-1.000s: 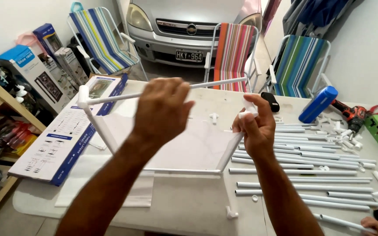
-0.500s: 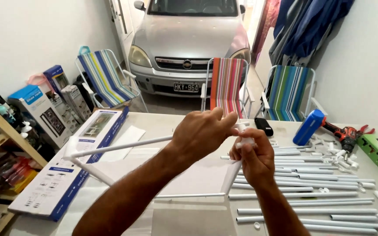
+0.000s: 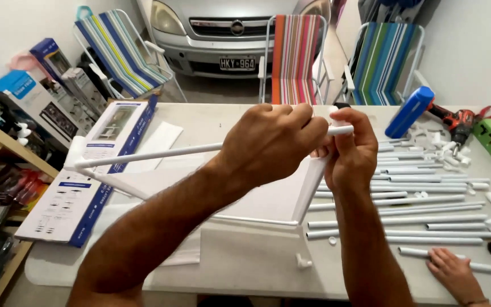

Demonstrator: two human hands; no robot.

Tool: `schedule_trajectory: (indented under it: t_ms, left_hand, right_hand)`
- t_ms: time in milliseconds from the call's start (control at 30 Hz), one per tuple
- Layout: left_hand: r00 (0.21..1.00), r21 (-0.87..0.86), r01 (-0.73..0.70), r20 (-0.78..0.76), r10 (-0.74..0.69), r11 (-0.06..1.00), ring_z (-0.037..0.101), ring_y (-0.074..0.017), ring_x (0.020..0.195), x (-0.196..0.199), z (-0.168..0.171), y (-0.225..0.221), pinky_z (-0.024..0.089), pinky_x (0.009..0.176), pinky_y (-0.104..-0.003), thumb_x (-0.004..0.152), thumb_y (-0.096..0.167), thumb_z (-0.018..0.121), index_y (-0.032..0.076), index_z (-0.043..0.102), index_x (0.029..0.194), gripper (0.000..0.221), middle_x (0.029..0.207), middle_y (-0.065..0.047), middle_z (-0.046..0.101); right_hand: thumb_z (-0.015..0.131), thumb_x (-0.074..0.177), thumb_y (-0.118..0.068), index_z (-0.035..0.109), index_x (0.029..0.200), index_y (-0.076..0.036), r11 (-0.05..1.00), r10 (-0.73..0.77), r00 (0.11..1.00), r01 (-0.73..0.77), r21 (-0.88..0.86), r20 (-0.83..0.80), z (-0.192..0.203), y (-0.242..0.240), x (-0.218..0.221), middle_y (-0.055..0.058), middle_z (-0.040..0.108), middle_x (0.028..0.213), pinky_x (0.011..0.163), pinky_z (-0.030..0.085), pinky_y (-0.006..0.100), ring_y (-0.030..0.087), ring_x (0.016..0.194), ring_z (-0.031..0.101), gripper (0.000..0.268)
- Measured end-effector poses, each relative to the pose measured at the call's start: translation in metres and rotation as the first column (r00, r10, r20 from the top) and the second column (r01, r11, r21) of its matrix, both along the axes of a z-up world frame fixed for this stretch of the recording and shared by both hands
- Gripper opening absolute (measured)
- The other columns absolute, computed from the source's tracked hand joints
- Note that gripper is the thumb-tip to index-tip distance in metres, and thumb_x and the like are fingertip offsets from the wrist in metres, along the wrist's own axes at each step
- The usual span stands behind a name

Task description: Assembling a multi-tier fabric and metal shelving unit by connecting poles and joints.

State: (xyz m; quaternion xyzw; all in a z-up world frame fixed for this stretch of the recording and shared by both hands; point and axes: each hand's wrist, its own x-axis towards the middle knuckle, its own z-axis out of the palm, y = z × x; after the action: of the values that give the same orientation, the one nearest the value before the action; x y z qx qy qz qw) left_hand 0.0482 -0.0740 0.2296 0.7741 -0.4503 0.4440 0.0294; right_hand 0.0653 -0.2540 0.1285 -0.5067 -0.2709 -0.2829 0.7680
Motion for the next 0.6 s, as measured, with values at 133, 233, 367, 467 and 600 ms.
schedule_trajectory:
  t_ms: [133, 233, 367, 467, 600]
  left_hand:
    - [0.997, 0.004, 0.011, -0.074, -0.011, 1.0, 0.071, -0.0255, 0.066, -0.003, 0.006, 0.002, 0.05, 0.051, -0.039, 0.097, 0.015, 0.054, 0.015, 0.059, 0.091, 0.008, 0.078, -0.005, 0.06]
    - [0.995, 0.03, 0.007, -0.098, -0.004, 1.0, 0.071, -0.0245, 0.065, -0.001, 0.008, 0.003, 0.05, 0.051, -0.038, 0.101, 0.015, 0.052, 0.015, 0.058, 0.092, 0.011, 0.075, -0.004, 0.06]
    - [0.998, 0.085, 0.006, -0.064, -0.001, 0.996, 0.068, -0.0232, 0.059, 0.008, 0.0, 0.003, 0.048, 0.05, -0.036, 0.099, 0.018, 0.057, 0.016, 0.056, 0.089, 0.01, 0.069, -0.002, 0.058]
    - [0.999, 0.107, -0.007, -0.033, 0.01, 0.994, 0.067, -0.0225, 0.058, 0.02, -0.009, 0.003, 0.047, 0.049, -0.036, 0.102, 0.018, 0.053, 0.017, 0.057, 0.09, 0.013, 0.07, -0.002, 0.057]
    - [0.999, 0.112, -0.033, 0.01, 0.032, 0.993, 0.066, -0.0226, 0.059, 0.02, -0.007, 0.002, 0.047, 0.049, -0.036, 0.101, 0.02, 0.053, 0.018, 0.056, 0.09, 0.012, 0.071, -0.002, 0.056]
  right_hand:
    - [0.05, 0.108, -0.033, 0.054, 0.122, -0.004, 0.999, -0.008, 0.999, 0.006, -0.048, -0.032, -0.003, -0.011, 0.0, 0.005, 0.044, 0.062, 0.06, 0.062, 0.04, 0.017, 0.054, 0.058, 0.033]
    - [0.047, 0.109, -0.032, 0.054, 0.123, -0.006, 0.998, -0.007, 0.998, 0.003, -0.066, -0.059, -0.001, -0.016, 0.002, 0.006, 0.045, 0.062, 0.064, 0.064, 0.04, 0.016, 0.055, 0.059, 0.031]
    - [0.045, 0.108, -0.033, 0.053, 0.121, -0.008, 0.998, 0.0, 0.998, -0.004, -0.061, -0.062, 0.0, -0.015, 0.003, 0.003, 0.044, 0.06, 0.063, 0.064, 0.039, 0.014, 0.053, 0.055, 0.029]
    - [0.047, 0.109, -0.034, 0.053, 0.122, -0.008, 1.0, -0.021, 0.998, 0.02, -0.01, -0.056, 0.001, -0.012, -0.001, 0.001, 0.041, 0.06, 0.063, 0.065, 0.04, 0.013, 0.052, 0.054, 0.03]
    - [0.047, 0.109, -0.035, 0.053, 0.123, -0.009, 0.999, -0.054, 0.998, 0.054, 0.005, -0.038, 0.007, -0.007, -0.004, 0.001, 0.041, 0.061, 0.065, 0.064, 0.038, 0.012, 0.052, 0.053, 0.03]
